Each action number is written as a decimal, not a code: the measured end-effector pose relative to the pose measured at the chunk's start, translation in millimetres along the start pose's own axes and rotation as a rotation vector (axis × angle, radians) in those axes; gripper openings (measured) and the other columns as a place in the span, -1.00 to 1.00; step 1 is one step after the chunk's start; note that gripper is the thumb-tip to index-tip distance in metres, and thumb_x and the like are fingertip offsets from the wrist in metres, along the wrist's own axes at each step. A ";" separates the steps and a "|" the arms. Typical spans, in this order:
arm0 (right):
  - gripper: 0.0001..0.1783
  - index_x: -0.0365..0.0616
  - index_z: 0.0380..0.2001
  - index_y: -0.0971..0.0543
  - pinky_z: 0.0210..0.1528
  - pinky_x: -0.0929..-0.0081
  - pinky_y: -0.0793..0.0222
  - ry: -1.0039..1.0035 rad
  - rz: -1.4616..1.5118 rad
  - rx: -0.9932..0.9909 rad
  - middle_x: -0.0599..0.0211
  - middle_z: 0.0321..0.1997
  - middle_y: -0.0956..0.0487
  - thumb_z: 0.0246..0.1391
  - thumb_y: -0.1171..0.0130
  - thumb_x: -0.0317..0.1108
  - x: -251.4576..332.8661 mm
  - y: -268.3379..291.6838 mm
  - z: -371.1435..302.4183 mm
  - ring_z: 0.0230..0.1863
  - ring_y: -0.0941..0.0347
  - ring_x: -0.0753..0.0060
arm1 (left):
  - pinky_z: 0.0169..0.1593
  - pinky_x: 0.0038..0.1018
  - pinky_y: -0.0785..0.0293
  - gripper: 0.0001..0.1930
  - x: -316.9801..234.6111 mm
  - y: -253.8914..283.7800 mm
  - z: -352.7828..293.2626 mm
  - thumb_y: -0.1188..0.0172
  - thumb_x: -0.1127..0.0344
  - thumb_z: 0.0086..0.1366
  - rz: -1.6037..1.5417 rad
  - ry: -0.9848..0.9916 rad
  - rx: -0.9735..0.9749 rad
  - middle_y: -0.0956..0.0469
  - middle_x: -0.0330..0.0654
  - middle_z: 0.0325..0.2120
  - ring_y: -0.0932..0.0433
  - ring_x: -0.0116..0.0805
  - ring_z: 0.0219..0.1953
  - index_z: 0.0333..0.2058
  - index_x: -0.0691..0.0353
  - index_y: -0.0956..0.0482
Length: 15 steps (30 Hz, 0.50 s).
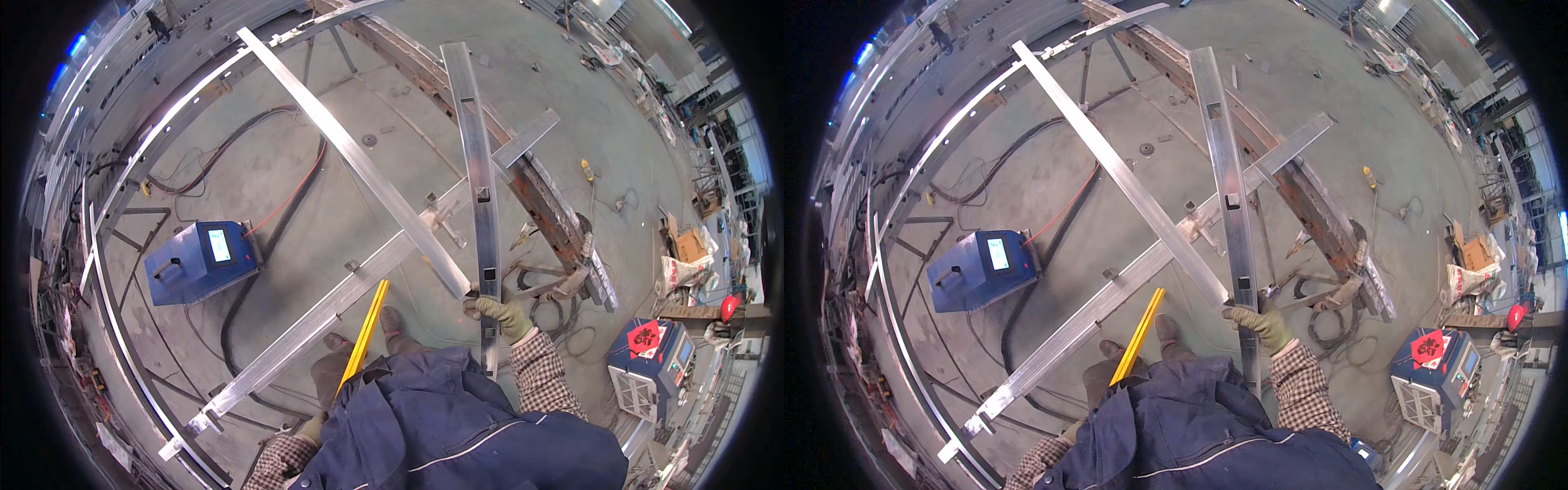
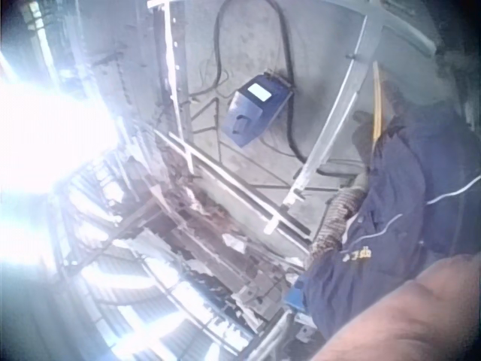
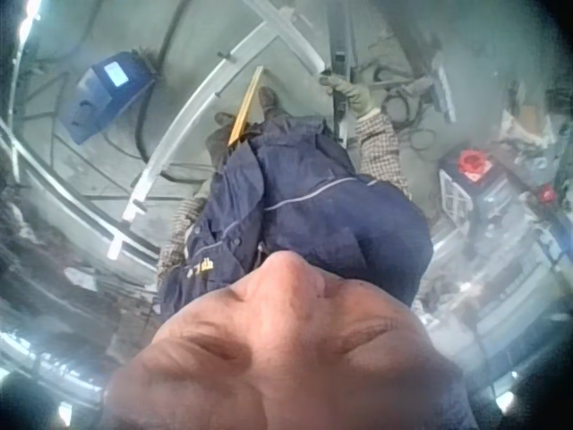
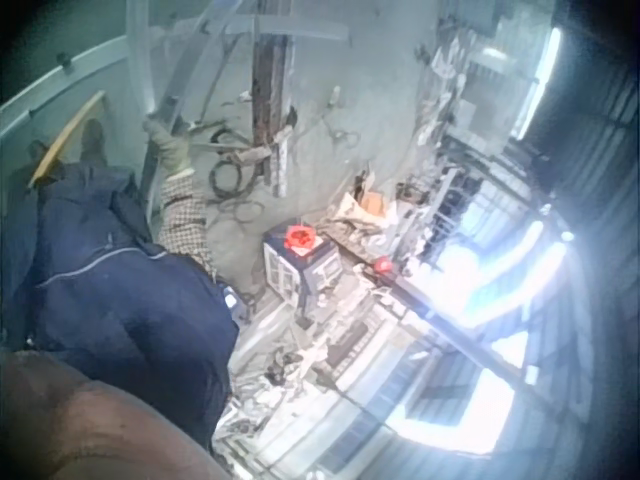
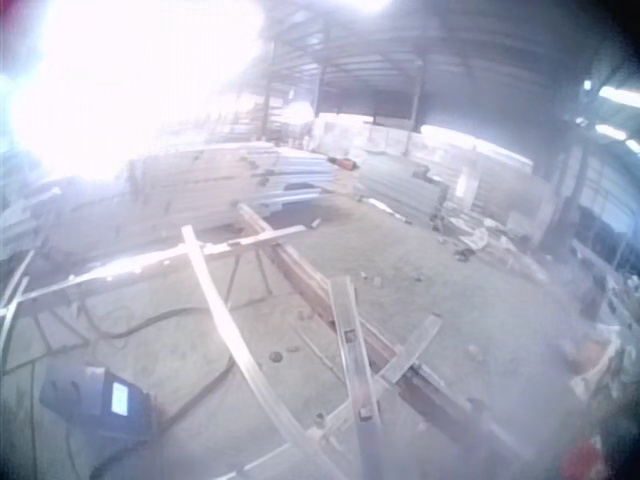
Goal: The person positions and aligns metal frame components on a jig, then uses a yellow measuring tool to check spacing and alignment. They walk to a storage area and retrieve small metal parts from a white bag, placing them into a basket.
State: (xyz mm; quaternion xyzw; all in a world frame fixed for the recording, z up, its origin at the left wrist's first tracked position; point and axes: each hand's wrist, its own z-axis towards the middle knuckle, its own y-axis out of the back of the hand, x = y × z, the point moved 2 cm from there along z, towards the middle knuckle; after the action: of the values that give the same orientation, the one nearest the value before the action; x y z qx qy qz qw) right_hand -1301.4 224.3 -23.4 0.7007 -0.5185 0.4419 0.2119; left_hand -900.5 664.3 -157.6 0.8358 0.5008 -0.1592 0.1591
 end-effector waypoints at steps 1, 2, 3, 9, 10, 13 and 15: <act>-0.46 -0.32 0.18 -0.50 -0.02 0.40 -0.63 -0.024 0.015 -0.004 0.03 -0.08 -0.72 0.22 -0.45 -0.35 3.8 -0.3 -1.5 -0.03 -0.72 0.16 | 0.22 -0.26 -0.51 -0.25 -1.6 0.3 0.4 -0.38 -0.14 0.28 -0.013 -0.021 -0.001 -0.65 0.21 0.10 -0.64 0.06 0.16 0.23 0.37 -0.54; -0.45 -0.32 0.20 -0.49 0.01 0.40 -0.62 -0.051 0.029 -0.006 0.00 -0.04 -0.72 0.24 -0.43 -0.33 7.8 -0.1 -5.7 0.02 -0.71 0.14 | 0.23 -0.26 -0.51 -0.25 -4.3 1.2 -1.3 -0.38 -0.14 0.29 -0.031 -0.046 -0.011 -0.64 0.22 0.11 -0.64 0.06 0.17 0.23 0.38 -0.54; -0.43 -0.33 0.22 -0.47 0.03 0.39 -0.60 -0.078 0.043 -0.005 -0.03 0.00 -0.71 0.25 -0.42 -0.31 12.2 -0.5 -7.8 0.07 -0.70 0.11 | 0.24 -0.26 -0.51 -0.25 -9.9 2.4 -2.7 -0.38 -0.13 0.29 -0.052 -0.073 -0.026 -0.64 0.22 0.11 -0.63 0.07 0.17 0.24 0.38 -0.54; -0.50 -0.26 0.13 -0.59 -0.11 0.52 -0.64 -0.117 0.204 0.040 0.29 -0.04 -0.69 0.14 -0.50 -0.40 35.5 -16.1 -4.7 -0.14 -0.70 0.42 | 0.24 -0.29 -0.50 -0.40 -66.9 14.8 -16.2 -0.22 0.03 0.48 -0.401 -0.020 -0.261 -0.59 0.13 0.21 -0.62 -0.02 0.14 0.24 0.48 -0.49; -0.51 -0.26 0.13 -0.59 -0.12 0.51 -0.64 -0.104 0.186 0.026 0.28 -0.05 -0.69 0.14 -0.49 -0.42 39.9 -18.0 -5.4 -0.15 -0.70 0.41 | 0.21 -0.29 -0.52 -0.39 -74.0 14.2 -15.9 -0.22 0.02 0.48 -0.647 0.020 -0.331 -0.61 0.11 0.16 -0.63 -0.03 0.10 0.24 0.48 -0.49; -0.49 -0.28 0.14 -0.58 -0.13 0.50 -0.61 -0.051 0.150 -0.012 0.28 -0.06 -0.68 0.13 -0.48 -0.45 54.6 -19.2 -13.1 -0.14 -0.68 0.41 | 0.05 -0.27 -0.58 -0.37 -87.2 15.8 -2.0 -0.26 -0.05 0.44 -1.062 0.134 -0.539 -0.69 0.02 -0.09 -0.66 -0.12 -0.10 0.20 0.45 -0.53; -0.53 -0.22 0.12 -0.58 -0.11 0.46 -0.60 -0.051 0.122 -0.030 0.27 -0.07 -0.66 0.14 -0.44 -0.44 63.1 -15.7 -17.9 -0.18 -0.66 0.40 | 0.07 -0.24 -0.57 -0.37 -98.0 18.0 9.7 -0.25 -0.08 0.44 -0.723 0.037 -0.678 -0.70 0.07 -0.08 -0.67 -0.06 -0.06 0.18 0.42 -0.56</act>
State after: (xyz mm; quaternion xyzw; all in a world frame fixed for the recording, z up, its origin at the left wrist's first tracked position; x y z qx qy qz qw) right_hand -1289.6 209.6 41.4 0.6756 -0.5719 0.4281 0.1820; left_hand -929.4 575.0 -122.7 0.5123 0.7850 -0.0174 0.3478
